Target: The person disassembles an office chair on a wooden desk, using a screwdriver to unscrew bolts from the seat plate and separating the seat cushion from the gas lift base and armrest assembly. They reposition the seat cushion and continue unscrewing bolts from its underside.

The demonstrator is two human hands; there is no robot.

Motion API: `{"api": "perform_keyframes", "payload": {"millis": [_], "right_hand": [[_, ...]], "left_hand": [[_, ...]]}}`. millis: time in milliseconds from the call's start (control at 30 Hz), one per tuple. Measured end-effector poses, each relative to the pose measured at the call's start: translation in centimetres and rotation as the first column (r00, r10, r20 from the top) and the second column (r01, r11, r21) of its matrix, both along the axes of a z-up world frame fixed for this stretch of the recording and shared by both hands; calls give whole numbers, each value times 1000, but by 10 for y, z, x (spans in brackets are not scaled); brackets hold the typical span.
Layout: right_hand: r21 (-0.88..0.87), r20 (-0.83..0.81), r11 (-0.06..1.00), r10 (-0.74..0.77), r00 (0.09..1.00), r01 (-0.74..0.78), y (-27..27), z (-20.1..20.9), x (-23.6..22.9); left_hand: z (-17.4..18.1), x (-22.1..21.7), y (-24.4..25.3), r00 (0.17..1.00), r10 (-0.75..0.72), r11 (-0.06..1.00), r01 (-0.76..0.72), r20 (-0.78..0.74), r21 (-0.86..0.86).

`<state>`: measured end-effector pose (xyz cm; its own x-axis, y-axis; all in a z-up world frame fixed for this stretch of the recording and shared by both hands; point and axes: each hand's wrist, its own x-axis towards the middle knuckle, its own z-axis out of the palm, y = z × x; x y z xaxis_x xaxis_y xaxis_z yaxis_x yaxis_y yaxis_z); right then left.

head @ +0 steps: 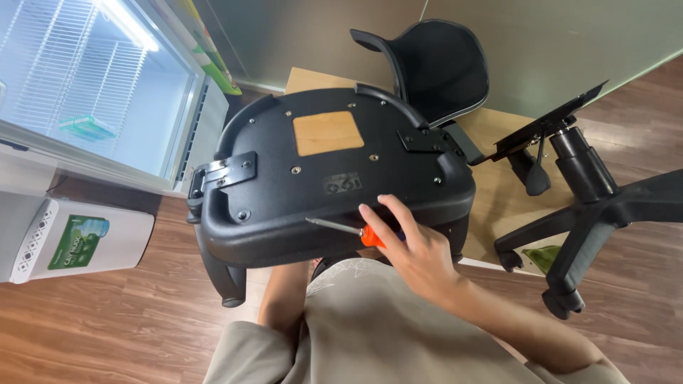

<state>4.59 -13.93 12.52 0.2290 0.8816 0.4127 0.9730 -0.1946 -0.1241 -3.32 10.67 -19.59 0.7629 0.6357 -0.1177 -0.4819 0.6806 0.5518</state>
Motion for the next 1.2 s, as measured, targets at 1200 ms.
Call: {"api": "perform_keyframes", "payload": {"millis": [1200], "right_hand": [[112,-395,984,-87,914,142,106,-64,122]], "left_hand": [[-26,-107,-36,930,-238,909,315,-281,273]]}}
